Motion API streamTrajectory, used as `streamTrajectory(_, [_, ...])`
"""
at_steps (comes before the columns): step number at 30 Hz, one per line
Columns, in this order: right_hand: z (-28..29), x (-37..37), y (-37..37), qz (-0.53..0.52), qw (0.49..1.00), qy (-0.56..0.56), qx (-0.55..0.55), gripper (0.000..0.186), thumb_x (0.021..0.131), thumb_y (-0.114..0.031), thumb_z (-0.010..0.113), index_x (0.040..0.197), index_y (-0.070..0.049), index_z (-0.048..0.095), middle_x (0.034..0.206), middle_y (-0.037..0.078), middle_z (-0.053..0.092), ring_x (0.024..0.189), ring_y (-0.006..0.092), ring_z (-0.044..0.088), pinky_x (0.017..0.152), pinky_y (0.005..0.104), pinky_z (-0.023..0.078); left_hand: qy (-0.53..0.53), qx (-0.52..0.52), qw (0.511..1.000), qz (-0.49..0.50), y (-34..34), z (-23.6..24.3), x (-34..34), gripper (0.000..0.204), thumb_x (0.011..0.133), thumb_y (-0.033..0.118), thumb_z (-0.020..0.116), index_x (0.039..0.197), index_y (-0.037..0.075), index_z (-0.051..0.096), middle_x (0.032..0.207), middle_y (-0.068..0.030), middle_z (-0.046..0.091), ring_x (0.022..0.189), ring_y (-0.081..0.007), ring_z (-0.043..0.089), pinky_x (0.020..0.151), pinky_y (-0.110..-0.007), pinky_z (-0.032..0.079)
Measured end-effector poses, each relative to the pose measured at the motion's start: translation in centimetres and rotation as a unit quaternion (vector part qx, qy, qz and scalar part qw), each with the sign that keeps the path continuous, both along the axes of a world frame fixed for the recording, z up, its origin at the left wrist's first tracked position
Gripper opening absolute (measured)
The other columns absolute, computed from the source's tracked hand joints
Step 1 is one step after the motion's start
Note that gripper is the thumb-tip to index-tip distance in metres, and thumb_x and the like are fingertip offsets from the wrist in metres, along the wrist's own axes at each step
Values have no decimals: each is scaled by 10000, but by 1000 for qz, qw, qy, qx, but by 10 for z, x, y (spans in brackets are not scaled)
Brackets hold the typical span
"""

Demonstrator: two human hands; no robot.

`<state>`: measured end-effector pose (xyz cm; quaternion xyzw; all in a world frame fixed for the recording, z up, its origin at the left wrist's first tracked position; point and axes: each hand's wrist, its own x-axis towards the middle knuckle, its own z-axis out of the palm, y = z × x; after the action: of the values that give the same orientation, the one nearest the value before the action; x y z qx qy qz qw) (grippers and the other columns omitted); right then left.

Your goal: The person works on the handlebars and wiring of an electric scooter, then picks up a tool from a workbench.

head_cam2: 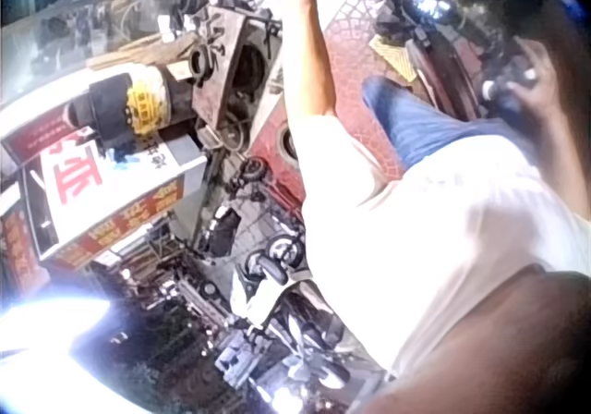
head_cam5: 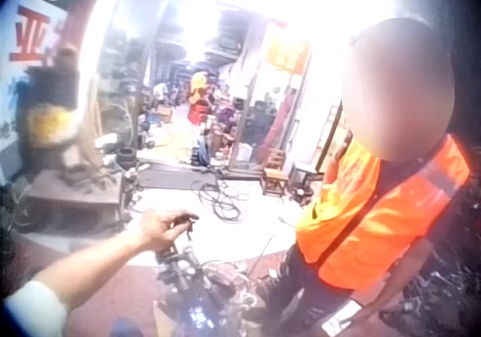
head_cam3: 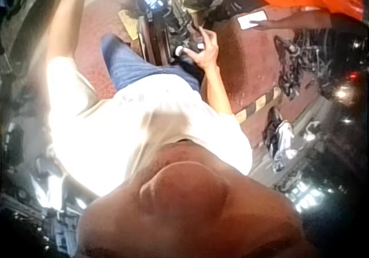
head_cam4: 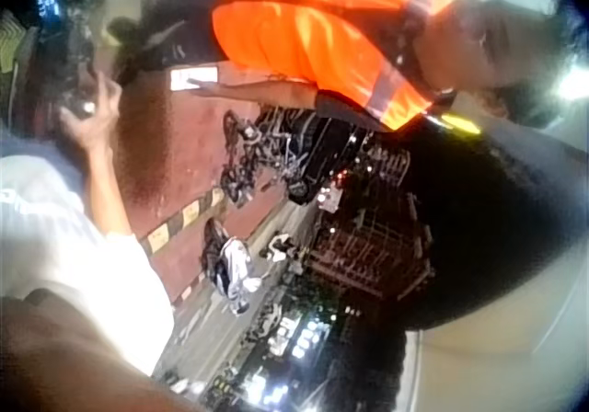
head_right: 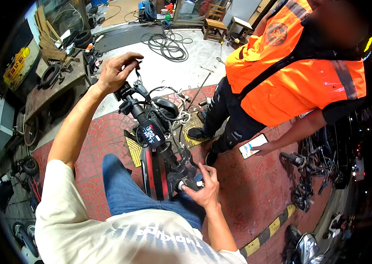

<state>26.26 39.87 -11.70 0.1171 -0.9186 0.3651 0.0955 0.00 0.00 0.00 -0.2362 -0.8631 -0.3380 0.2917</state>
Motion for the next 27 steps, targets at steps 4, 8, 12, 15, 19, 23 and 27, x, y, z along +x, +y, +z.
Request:
streamTrajectory(4, [-4,0,1,0,1000,13,0,912,582,-342,967,1369,-10,648,1232,213,621,1042,351,678,884,426,585,39,24,999,28,-2,-5,-1,214,1007,150,647,1214,109,679,853,-85,699,746,-218,683,699,-331,535])
streamTrajectory(8, [-5,-2,0,0,1000,14,-9,907,587,-340,964,1369,-6,646,1221,216,626,1034,352,676,881,425,583,39,19,999,-3,3,0,0,256,1006,156,651,1259,123,675,906,-78,718,783,-196,688,717,-319,537])
streamTrajectory(12, [-3,-1,0,-1,1000,12,-7,907,586,-332,963,1367,0,645,1217,216,627,1031,352,676,876,427,583,61,3,998,16,-3,-8,-5,255,1005,153,649,1256,113,675,930,-73,730,796,-192,690,723,-323,541])
streamTrajectory(15, [-5,0,1,-3,1000,-8,-17,939,592,-380,956,1379,20,637,1199,207,611,1068,344,650,935,421,550,22,18,999,33,-2,-5,0,247,1016,149,636,1254,101,678,950,-74,744,811,-186,688,750,-321,547])
streamTrajectory(19, [-9,-2,1,0,1000,2,-17,942,597,-399,954,1377,25,637,1194,203,607,1055,338,652,922,417,554,44,-19,999,-16,2,1,-3,275,1021,146,631,1289,106,679,944,-64,743,815,-168,679,757,-313,544])
streamTrajectory(23, [-8,-3,0,4,1000,7,-13,944,598,-408,953,1373,29,637,1192,203,604,1050,336,653,912,414,559,33,-24,999,29,-11,-10,-7,340,994,166,663,1333,156,676,990,-51,759,836,-197,708,758,-326,563])
streamTrajectory(27, [-11,-3,0,-3,1000,1,-23,938,597,-397,953,1371,30,639,1192,203,603,1057,336,653,917,415,558,34,11,999,3,1,2,0,321,1003,150,664,1321,112,685,991,-59,755,845,-168,697,768,-300,542])
